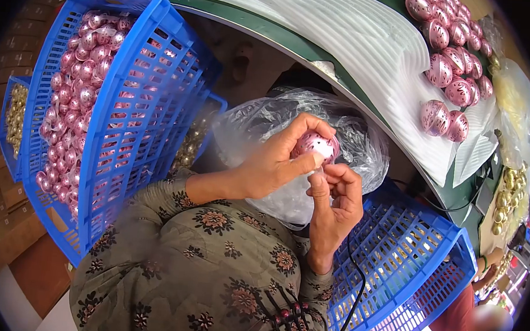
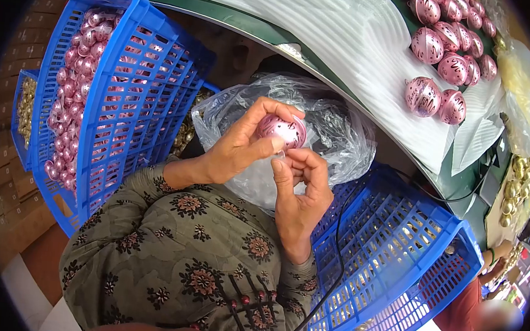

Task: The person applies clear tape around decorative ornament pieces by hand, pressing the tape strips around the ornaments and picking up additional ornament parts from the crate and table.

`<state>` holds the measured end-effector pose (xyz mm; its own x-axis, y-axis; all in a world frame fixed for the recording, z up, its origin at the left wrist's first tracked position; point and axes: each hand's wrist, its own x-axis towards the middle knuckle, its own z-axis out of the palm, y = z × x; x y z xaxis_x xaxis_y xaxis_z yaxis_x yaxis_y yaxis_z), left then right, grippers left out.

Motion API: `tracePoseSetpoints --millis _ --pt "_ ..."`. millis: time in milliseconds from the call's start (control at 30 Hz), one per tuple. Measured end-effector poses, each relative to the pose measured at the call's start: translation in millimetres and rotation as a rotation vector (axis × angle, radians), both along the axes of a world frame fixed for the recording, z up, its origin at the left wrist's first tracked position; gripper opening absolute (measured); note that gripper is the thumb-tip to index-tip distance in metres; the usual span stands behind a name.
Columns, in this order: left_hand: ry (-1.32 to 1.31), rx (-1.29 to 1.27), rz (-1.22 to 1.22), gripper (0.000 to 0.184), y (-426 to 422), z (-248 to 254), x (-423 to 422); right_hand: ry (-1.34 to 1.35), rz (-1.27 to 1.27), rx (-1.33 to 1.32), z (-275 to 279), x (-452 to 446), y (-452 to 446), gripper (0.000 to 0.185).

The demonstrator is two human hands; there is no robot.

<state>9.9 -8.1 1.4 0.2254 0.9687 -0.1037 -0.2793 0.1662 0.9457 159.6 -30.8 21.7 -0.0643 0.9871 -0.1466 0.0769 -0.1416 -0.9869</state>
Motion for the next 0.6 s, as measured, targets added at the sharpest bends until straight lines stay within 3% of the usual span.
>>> tracePoseSetpoints --millis 67,267,367,500,600 --pt "-0.022 -0.053 0.033 0.022 4.6 -4.2 -1.5 -0.005 0.004 -0.021 1.1 -1.4 -0.5 0.026" --pt "-0.257 -0.069 -0.015 0.037 3.6 -14.0 -11.6 0.016 -0.015 -0.025 -1.7 -3.8 2.3 0.028" --pt "-0.098 0.114 0.016 0.031 -0.5 -10.0 -12.3 0.004 -0.006 -0.001 -3.0 -3.3 4.1 0.028" --pt "-0.017 0.177 0.086 0.018 -2.3 -7.7 -13.3 -0.037 0.026 0.011 2.4 -6.5 5.9 0.024" --pt "0.027 0.228 0.141 0.013 7.5 -8.7 -15.8 0.102 0.05 -0.082 2.6 -3.3 4.3 0.019"
